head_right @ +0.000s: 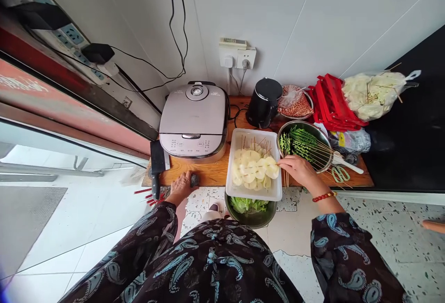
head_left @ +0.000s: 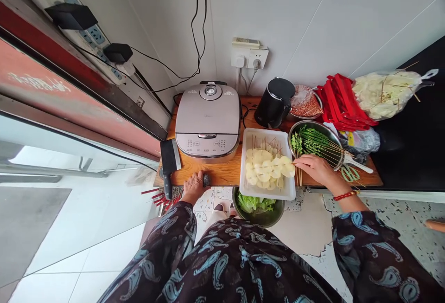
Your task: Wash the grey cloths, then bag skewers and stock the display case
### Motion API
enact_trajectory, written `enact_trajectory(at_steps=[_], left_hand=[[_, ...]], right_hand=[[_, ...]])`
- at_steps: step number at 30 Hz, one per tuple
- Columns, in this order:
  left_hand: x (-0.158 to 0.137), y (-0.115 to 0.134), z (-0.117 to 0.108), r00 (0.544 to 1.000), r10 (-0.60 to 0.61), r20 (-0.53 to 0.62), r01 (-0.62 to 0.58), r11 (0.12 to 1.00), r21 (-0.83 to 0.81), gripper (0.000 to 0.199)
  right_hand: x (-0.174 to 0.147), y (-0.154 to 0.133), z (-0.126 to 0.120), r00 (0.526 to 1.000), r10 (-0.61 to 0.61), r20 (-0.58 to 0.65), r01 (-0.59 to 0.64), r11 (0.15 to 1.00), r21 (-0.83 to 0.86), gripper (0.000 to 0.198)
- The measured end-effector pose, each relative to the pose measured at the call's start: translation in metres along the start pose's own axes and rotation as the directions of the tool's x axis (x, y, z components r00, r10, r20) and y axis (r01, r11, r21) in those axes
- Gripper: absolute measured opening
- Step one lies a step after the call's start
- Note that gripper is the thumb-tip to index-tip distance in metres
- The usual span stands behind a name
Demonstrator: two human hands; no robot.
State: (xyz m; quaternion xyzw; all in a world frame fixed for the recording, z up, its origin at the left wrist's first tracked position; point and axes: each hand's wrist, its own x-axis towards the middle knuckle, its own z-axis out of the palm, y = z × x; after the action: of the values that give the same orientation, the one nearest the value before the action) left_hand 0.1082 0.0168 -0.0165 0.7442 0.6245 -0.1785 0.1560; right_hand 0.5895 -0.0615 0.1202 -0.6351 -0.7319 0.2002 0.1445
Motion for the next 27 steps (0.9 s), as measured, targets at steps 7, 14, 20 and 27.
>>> enact_trajectory(at_steps=[7,14,20,27], left_hand=[[-0.002,0.005,-0.009,1.000,-0.003,0.027,0.002,1.000,0.006,0.065],[-0.003,0.006,-0.010,1.000,-0.003,0.020,0.002,1.000,0.017,0.063],[-0.005,0.004,-0.007,1.000,0.011,-0.010,-0.011,1.000,0.022,0.059],[-0.005,0.004,-0.007,1.000,0.015,-0.003,-0.015,1.000,0.020,0.059]], right_hand=[[-0.032,-0.017,0.067,0.768,0.602,-0.219,-0.414,0.728,0.547,0.045],[-0.015,-0.072,0.136,0.664,0.745,-0.061,-0.438,0.454,0.776,0.058],[-0.004,-0.113,0.144,0.863,0.466,0.196,-0.500,0.732,0.463,0.043],[-0.004,-0.107,0.111,0.968,0.249,0.008,-0.248,0.967,-0.056,0.033]])
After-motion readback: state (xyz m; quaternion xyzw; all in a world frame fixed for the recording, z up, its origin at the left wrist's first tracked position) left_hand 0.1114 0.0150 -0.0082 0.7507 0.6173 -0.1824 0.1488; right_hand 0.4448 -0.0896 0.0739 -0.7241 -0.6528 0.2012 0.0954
